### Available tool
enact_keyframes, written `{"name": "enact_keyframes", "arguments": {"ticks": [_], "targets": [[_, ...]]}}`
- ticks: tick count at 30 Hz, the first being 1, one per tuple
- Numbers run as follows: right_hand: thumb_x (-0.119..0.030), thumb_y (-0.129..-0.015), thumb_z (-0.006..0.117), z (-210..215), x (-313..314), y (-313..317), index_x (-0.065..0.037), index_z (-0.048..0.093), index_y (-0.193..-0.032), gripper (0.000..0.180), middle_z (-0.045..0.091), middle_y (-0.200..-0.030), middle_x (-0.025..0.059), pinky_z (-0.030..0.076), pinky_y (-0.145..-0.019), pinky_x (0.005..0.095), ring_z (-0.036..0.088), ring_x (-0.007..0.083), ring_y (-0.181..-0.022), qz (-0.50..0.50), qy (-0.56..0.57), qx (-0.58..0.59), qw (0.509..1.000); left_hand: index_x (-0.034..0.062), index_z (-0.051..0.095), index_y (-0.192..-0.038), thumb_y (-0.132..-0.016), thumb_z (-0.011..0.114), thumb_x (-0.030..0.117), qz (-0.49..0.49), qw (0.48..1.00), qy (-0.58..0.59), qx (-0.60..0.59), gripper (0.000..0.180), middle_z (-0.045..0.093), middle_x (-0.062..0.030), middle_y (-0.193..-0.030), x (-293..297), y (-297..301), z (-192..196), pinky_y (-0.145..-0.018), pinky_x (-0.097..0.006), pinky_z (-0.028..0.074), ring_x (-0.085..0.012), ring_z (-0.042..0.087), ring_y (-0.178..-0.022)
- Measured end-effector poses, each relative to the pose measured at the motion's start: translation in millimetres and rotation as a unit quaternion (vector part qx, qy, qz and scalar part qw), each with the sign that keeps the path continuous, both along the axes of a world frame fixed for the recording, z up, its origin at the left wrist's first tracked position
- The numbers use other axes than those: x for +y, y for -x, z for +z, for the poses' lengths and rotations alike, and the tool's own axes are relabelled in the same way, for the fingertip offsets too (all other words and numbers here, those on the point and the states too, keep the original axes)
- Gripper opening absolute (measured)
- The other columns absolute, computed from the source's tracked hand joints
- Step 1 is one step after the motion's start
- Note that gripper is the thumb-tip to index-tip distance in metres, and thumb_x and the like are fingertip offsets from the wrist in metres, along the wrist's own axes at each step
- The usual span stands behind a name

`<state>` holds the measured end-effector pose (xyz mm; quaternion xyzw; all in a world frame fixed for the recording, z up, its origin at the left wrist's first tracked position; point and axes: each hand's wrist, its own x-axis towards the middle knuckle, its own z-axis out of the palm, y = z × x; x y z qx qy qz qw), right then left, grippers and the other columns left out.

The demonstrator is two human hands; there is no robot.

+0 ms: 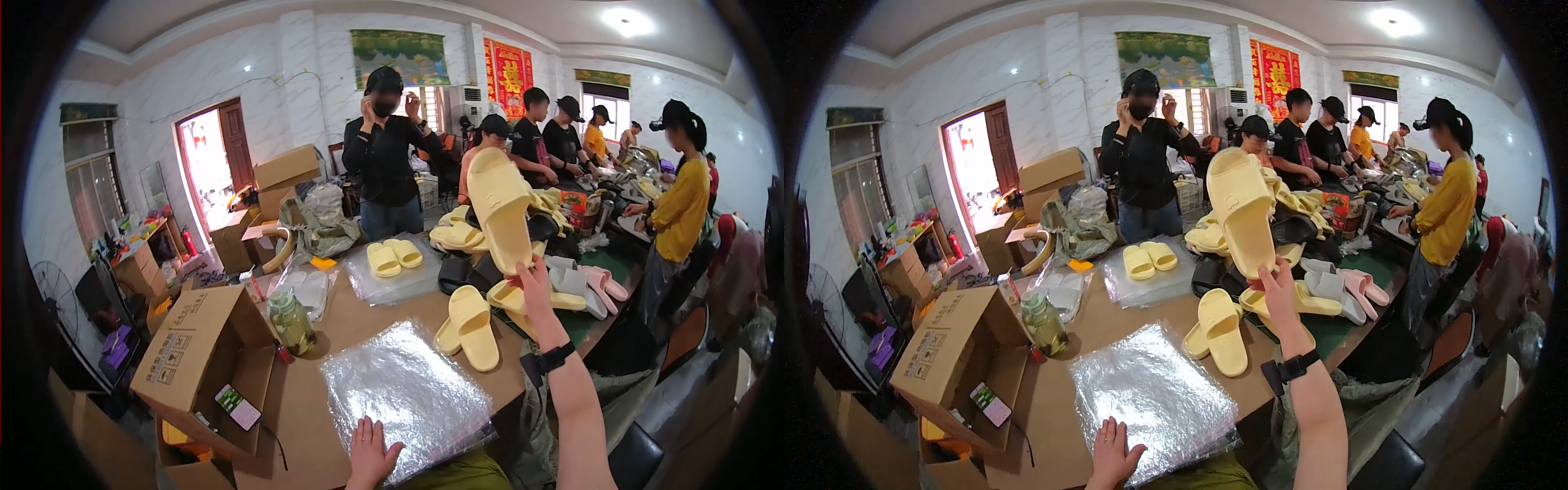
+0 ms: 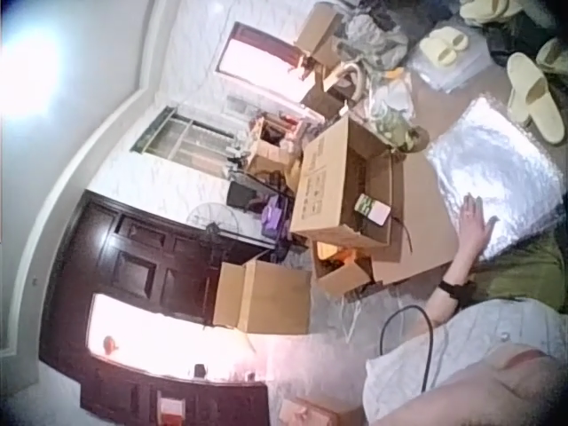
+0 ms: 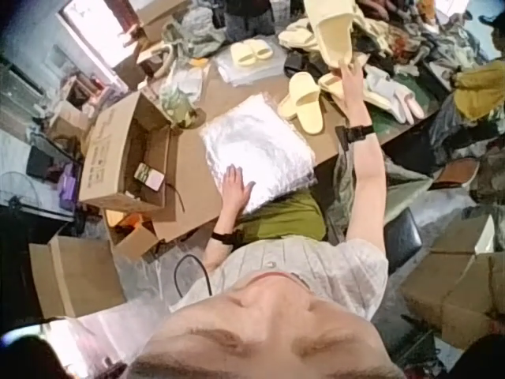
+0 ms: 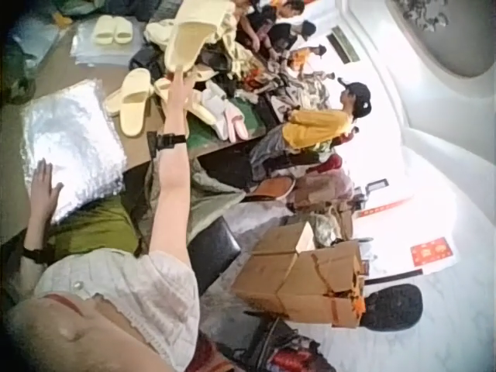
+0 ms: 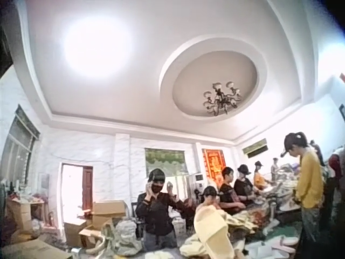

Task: Packing finished shoes (sandals and slides) into individual plastic bags at a manufacturing facility.

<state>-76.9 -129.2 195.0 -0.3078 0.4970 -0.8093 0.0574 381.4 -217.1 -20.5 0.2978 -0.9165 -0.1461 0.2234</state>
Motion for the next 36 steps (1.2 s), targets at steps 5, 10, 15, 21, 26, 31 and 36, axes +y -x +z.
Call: {"name": "enact_keyframes", "arguments": {"ticks": [5,10,15,21,26,31,36], "targets": [[-0.016,-0.098,0.062,37.4,18.2,-93.5,0.000,0.048,-0.123,0.033,0.067,-0.101,0.0081,0.053,-0.066,0.0252,0.066,0.0120,-0.079,0.044,0.040,0.099,0.993,-0.0040,0.044,-0.143,-0.091,0.055,0.061,0.012,1.000,0.000,-0.015,0.083,0.035,-0.0317,-0.151,0.8,-4.5,-4.4,-0.117,-0.054,0.023,-0.0464,0.029,-0.143],[-0.010,-0.097,0.058,27.1,51.7,-186.9,0.002,0.049,-0.123,0.029,0.065,-0.107,0.0099,0.056,-0.068,0.0279,0.066,0.0135,-0.084,0.138,0.045,0.026,0.989,-0.0034,0.041,-0.146,-0.093,0.053,0.061,0.014,0.999,-0.013,-0.029,0.084,0.030,-0.0306,-0.155,-2.1,-5.6,-4.8,-0.118,-0.053,0.021,-0.0443,0.024,-0.146],[-0.010,-0.095,0.055,-3.2,73.3,-228.6,0.003,0.051,-0.126,0.034,0.066,-0.109,0.0114,0.055,-0.061,0.0298,0.067,0.0158,-0.081,0.186,-0.057,-0.063,0.979,-0.0043,0.044,-0.143,-0.093,0.054,0.059,0.022,1.000,-0.004,-0.020,0.081,0.033,-0.0308,-0.153,-2.3,-3.5,-0.1,-0.119,-0.052,0.021,-0.0439,0.027,-0.145],[-0.009,-0.096,0.058,-68.5,72.6,-264.5,0.003,0.049,-0.125,0.032,0.068,-0.104,0.0124,0.056,-0.065,0.0285,0.068,0.0178,-0.076,0.227,-0.177,-0.090,0.954,-0.0039,0.042,-0.145,-0.093,0.052,0.060,0.022,0.999,-0.011,-0.022,0.083,0.031,-0.0304,-0.155,-1.5,-3.3,-1.9,-0.120,-0.052,0.019,-0.0423,0.026,-0.147],[-0.017,-0.100,0.059,-115.0,57.3,-289.3,0.004,0.047,-0.127,0.036,0.070,-0.100,0.0143,0.056,-0.066,0.0287,0.070,0.0205,-0.076,0.352,-0.310,-0.217,0.856,-0.0001,0.043,-0.146,-0.092,0.054,0.057,0.025,0.998,-0.029,-0.059,0.079,0.038,-0.0266,-0.152,-0.2,-3.3,5.1,-0.122,-0.051,0.017,-0.0408,0.029,-0.145],[-0.039,-0.095,0.065,-108.9,40.8,-290.0,0.001,0.059,-0.121,0.048,0.072,-0.095,0.0125,0.055,-0.066,0.0326,0.071,0.0213,-0.075,0.410,-0.524,0.025,0.746,0.0093,0.060,-0.127,-0.085,0.072,0.028,0.008,0.789,-0.502,0.354,0.048,0.063,-0.0111,-0.129,4.8,-2.7,18.7,-0.096,-0.038,0.051,-0.0262,0.062,-0.117],[-0.067,-0.076,0.072,-86.7,1.2,-265.6,0.000,0.063,-0.124,0.083,0.070,-0.102,0.0156,0.055,-0.080,0.0380,0.070,0.0279,-0.094,0.241,-0.540,0.284,0.755,0.0098,0.060,-0.127,-0.084,0.073,0.029,0.028,0.961,-0.241,0.133,0.049,0.067,-0.0092,-0.120,3.9,-3.7,41.1,-0.096,-0.038,0.051,-0.0265,0.064,-0.112]]}}
